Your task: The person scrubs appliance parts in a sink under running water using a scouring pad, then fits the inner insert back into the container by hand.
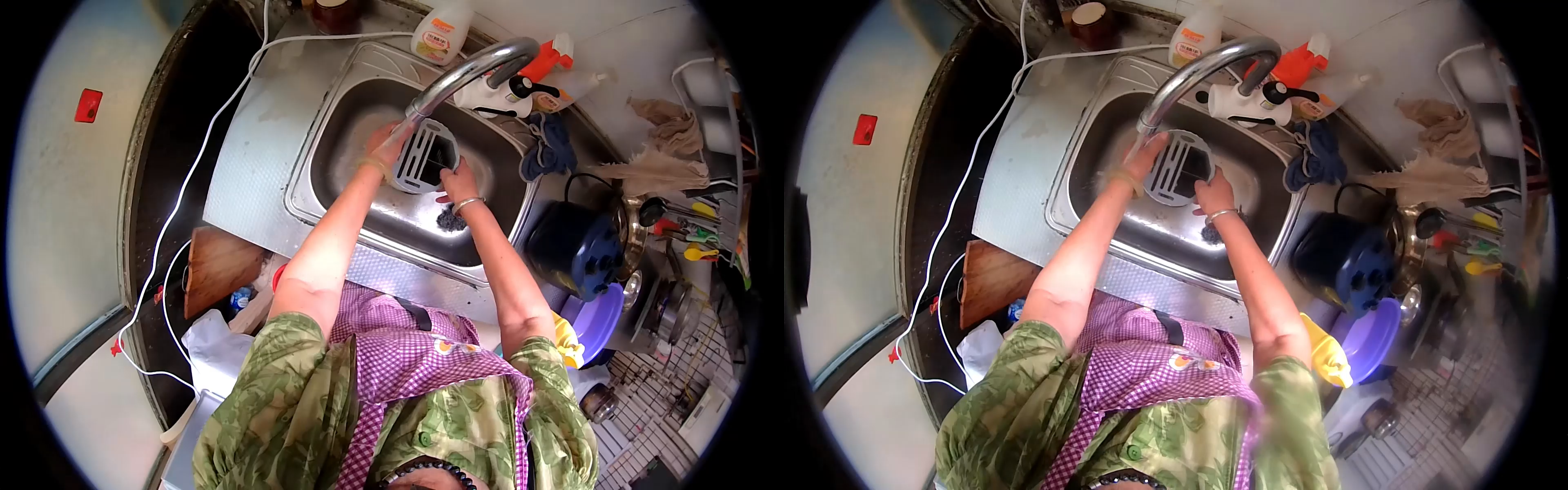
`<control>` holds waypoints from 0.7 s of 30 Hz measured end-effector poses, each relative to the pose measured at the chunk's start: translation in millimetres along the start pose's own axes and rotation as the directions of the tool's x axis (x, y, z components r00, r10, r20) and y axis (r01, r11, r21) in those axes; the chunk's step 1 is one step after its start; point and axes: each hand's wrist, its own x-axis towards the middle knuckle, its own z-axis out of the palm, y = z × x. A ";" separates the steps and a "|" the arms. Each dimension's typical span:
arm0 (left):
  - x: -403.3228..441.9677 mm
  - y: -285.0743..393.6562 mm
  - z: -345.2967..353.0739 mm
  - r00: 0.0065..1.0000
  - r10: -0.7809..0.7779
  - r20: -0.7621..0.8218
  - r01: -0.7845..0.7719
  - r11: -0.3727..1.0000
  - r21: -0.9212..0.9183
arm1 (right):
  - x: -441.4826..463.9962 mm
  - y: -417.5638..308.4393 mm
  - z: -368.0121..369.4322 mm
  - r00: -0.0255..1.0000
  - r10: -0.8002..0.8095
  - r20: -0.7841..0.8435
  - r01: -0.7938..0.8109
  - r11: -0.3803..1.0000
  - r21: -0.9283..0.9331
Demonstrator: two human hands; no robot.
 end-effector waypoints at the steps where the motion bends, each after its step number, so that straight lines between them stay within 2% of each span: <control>1: -1.5 1.4 1.1 1.000 -0.003 0.010 0.004 0.999 -0.043 | -0.6 2.1 0.2 1.000 -0.009 -0.005 0.009 1.000 -0.004; 4: -0.9 -29.6 11.5 0.973 0.115 -0.200 -0.128 0.990 -0.051 | 7.4 16.9 4.0 0.999 -0.014 -0.037 0.013 0.999 -0.029; 7: -26.9 -17.4 -1.6 0.984 0.132 -0.119 -0.170 0.896 -0.410 | -3.8 8.0 3.9 0.995 -0.084 -0.063 0.075 0.990 -0.122; 10: -56.9 1.5 -10.8 0.993 -0.043 -0.106 -0.018 0.856 -0.517 | -15.5 -4.6 7.6 0.997 -0.079 -0.019 0.075 0.986 -0.149; 13: -59.7 -28.8 -18.2 0.995 0.079 -0.060 -0.099 0.854 -0.511 | 8.9 22.5 20.4 0.987 -0.149 -0.052 0.125 0.940 -0.318; 16: -73.8 -25.6 -24.3 0.984 0.132 -0.119 -0.159 0.954 -0.254 | 11.5 20.6 21.9 0.971 -0.235 -0.038 0.203 0.900 -0.385; 19: -73.8 -46.5 -24.4 0.984 0.128 -0.125 -0.151 0.969 -0.197 | 13.7 16.6 24.7 0.969 -0.247 -0.012 0.222 0.889 -0.400; 20: -72.9 -53.2 -21.3 0.955 0.237 -0.178 -0.265 0.951 -0.160 | 14.6 17.5 26.8 0.967 -0.252 -0.018 0.230 0.906 -0.356; 21: -73.3 -49.1 -20.5 0.966 0.173 -0.192 -0.211 0.958 -0.196 | 16.8 19.6 28.7 0.966 -0.257 -0.025 0.237 0.920 -0.312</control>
